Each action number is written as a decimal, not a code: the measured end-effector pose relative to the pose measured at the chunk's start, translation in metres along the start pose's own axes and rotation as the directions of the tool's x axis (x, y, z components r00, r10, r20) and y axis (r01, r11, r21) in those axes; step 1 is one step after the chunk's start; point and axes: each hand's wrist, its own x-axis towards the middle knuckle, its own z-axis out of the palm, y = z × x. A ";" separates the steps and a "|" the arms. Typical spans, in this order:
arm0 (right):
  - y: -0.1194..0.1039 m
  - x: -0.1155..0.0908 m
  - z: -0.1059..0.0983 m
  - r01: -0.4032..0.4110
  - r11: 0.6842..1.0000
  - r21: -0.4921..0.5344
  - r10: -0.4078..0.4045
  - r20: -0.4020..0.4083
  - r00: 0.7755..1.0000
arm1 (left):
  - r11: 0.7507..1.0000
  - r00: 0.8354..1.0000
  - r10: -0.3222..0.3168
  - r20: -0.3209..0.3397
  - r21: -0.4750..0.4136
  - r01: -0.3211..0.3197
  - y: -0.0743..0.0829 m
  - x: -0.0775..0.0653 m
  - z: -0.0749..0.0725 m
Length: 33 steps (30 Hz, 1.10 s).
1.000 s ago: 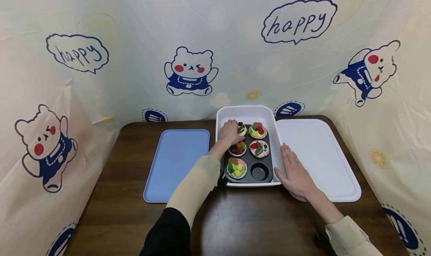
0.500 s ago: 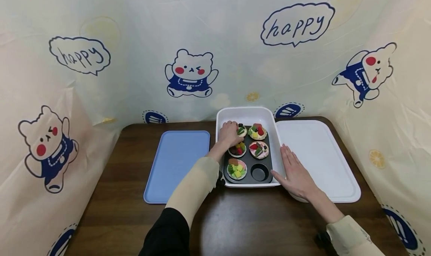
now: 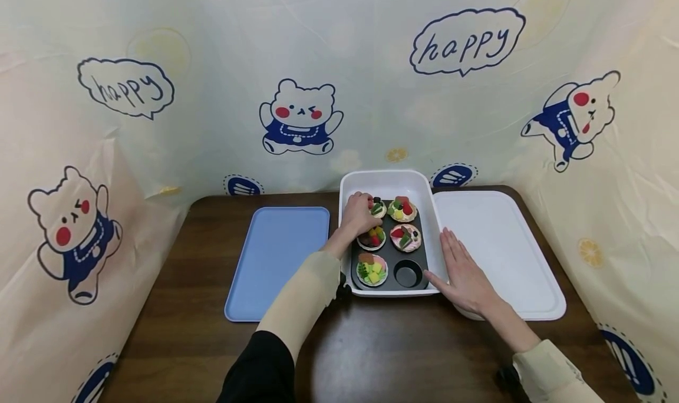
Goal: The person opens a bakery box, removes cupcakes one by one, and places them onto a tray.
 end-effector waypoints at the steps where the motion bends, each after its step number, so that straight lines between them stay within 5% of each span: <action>1: 0.000 0.000 0.000 -0.004 1.000 0.000 0.004 0.001 1.000 | 1.000 1.000 0.004 -0.004 -0.009 -0.004 -0.001 0.000 0.001; 8: 0.000 0.000 -0.002 -0.015 1.000 -0.010 0.015 0.030 0.999 | 1.000 1.000 0.014 -0.021 -0.025 -0.014 -0.003 -0.001 0.000; 13: 0.001 0.000 -0.003 -0.018 1.000 0.008 0.018 0.026 0.999 | 0.991 0.998 0.037 -0.060 -0.126 -0.044 0.003 0.001 -0.008; 21: 0.002 0.001 -0.002 -0.020 1.000 0.021 0.019 0.032 0.999 | 0.960 0.997 0.060 -0.042 -0.272 -0.069 0.006 0.002 -0.021; 33: 0.004 0.001 0.000 -0.012 1.000 0.029 0.011 0.027 1.000 | 0.896 0.991 0.121 -0.059 -0.424 -0.135 -0.008 0.002 -0.016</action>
